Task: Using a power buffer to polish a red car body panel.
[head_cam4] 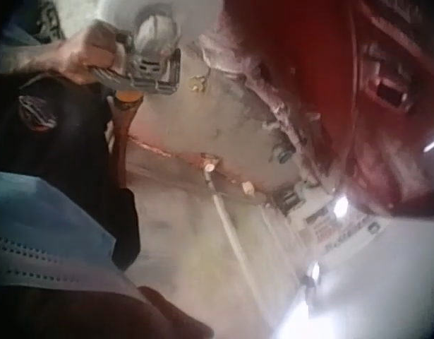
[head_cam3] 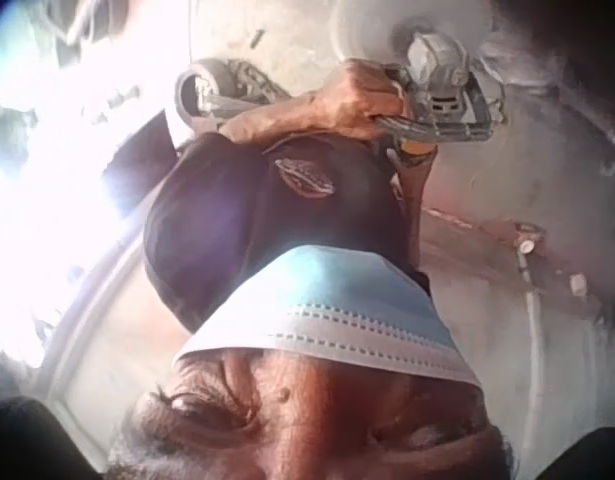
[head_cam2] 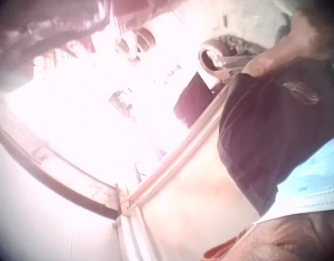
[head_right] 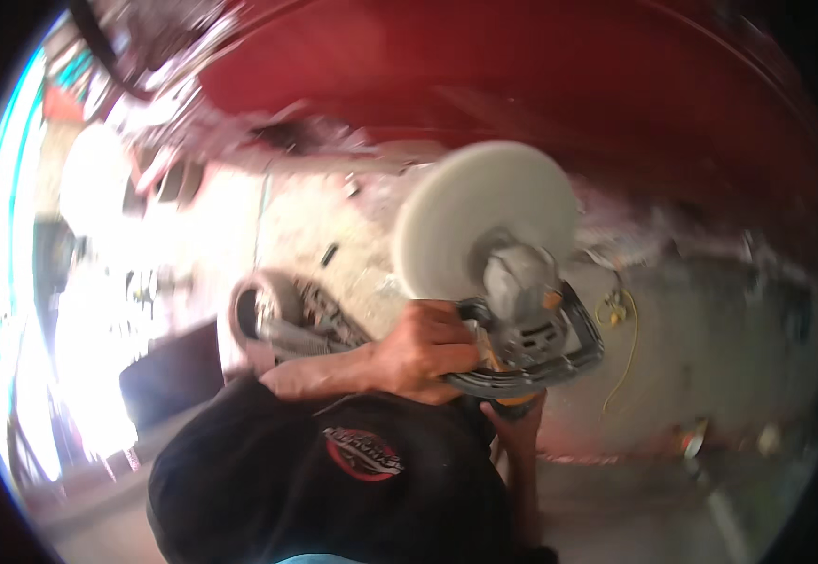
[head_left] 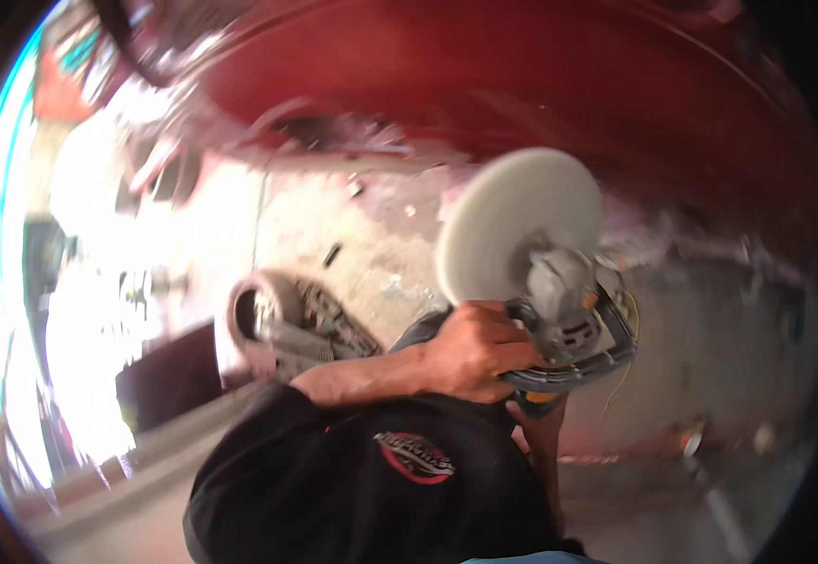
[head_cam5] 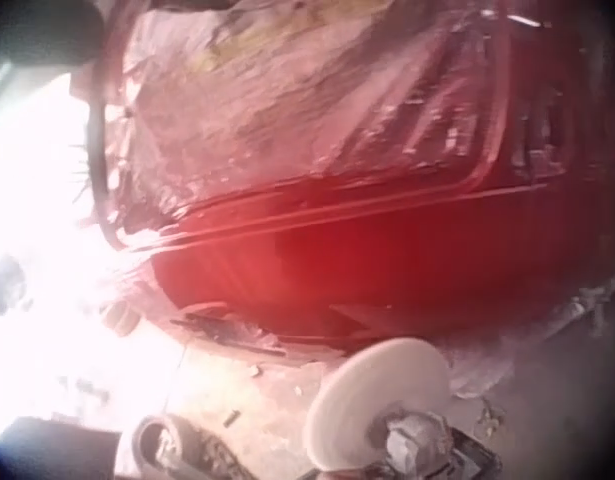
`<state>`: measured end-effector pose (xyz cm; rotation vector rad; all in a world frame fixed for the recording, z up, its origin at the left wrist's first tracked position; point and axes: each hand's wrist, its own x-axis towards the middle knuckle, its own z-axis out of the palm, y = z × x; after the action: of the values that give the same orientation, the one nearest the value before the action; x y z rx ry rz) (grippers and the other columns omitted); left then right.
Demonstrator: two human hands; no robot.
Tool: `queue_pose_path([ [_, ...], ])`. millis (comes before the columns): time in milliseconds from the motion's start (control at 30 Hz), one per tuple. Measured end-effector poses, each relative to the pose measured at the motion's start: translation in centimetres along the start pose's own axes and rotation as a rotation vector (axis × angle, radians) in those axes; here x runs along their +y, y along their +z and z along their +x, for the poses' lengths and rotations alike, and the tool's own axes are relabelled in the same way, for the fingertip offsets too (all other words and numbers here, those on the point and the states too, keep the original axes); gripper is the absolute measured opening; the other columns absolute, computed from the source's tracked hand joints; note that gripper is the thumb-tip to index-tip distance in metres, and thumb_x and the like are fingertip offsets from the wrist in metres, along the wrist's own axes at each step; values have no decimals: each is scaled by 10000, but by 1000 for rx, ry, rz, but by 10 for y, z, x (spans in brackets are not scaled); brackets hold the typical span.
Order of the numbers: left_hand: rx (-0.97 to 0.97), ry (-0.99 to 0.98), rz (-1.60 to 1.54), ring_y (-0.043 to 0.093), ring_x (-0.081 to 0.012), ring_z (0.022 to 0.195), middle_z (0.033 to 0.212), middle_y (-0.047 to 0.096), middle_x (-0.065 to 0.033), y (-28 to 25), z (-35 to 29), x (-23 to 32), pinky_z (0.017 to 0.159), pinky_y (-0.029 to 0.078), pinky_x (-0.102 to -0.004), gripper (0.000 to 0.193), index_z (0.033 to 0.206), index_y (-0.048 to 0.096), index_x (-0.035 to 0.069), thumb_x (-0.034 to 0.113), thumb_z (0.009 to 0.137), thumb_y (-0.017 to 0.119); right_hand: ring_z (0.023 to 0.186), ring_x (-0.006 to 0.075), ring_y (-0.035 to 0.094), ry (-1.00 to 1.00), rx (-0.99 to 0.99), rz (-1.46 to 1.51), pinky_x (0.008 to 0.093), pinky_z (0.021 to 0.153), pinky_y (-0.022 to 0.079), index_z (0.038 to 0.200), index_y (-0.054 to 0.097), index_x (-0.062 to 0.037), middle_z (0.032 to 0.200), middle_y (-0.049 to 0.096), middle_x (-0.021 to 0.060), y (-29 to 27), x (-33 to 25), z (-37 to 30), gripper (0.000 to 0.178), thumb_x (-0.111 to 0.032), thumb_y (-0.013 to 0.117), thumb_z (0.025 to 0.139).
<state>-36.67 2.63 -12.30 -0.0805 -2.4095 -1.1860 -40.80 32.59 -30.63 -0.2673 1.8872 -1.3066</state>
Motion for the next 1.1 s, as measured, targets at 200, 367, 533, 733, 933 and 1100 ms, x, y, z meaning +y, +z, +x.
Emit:
queue_pose_path([
  [200, 21, 128, 203, 519, -247, 498, 570, 524, -35, -75, -9, -6, 484, 388, -362, 237, 655, 605, 67, 137, 439, 675, 1289, 356, 550, -349, 82, -143, 452, 1065, 445, 1551, 274, -72, 1415, 524, 230, 76, -77, 20, 1119, -260, 928, 662],
  [367, 134, 183, 365, 457, -235, 452, 532, 474, -57, -112, -11, 18, 457, 334, -341, 184, 613, 513, 41, 15, 539, 680, 1168, 396, 634, -263, -83, -10, 471, 1027, 479, 1599, 189, -199, 1272, 638, 235, 107, -109, 38, 1127, -321, 883, 720],
  [533, 85, 263, 390, 486, -232, 462, 529, 491, -44, -105, 30, 28, 476, 365, -334, 183, 611, 547, 58, 45, 536, 714, 1139, 373, 658, -278, -34, 34, 430, 989, 513, 1593, 182, -158, 1228, 660, 236, 96, -120, 46, 1116, -213, 882, 726],
  [733, 65, 322, 382, 504, -232, 479, 543, 513, -36, -45, 94, 49, 494, 402, -333, 207, 621, 584, 74, 63, 560, 782, 1290, 274, 577, -327, 28, 125, 399, 1075, 461, 1562, 229, -66, 1374, 581, 192, 13, -123, 45, 1092, -154, 910, 713],
  [933, 32, 285, 366, 465, -215, 455, 546, 496, -39, 28, 173, 58, 450, 365, -340, 221, 628, 569, 76, 60, 600, 787, 1321, 285, 539, -165, 91, 112, 412, 1110, 420, 1542, 255, -37, 1409, 538, 200, -81, -141, 34, 1064, -113, 897, 698],
  [1100, 26, 305, 370, 464, -217, 445, 531, 486, -34, 92, 240, 62, 450, 364, -350, 238, 641, 564, 81, 65, 622, 800, 1242, 298, 577, -279, 274, 146, 410, 1066, 443, 1490, 313, -14, 1296, 588, 178, -139, -125, 58, 1012, -115, 902, 672],
])
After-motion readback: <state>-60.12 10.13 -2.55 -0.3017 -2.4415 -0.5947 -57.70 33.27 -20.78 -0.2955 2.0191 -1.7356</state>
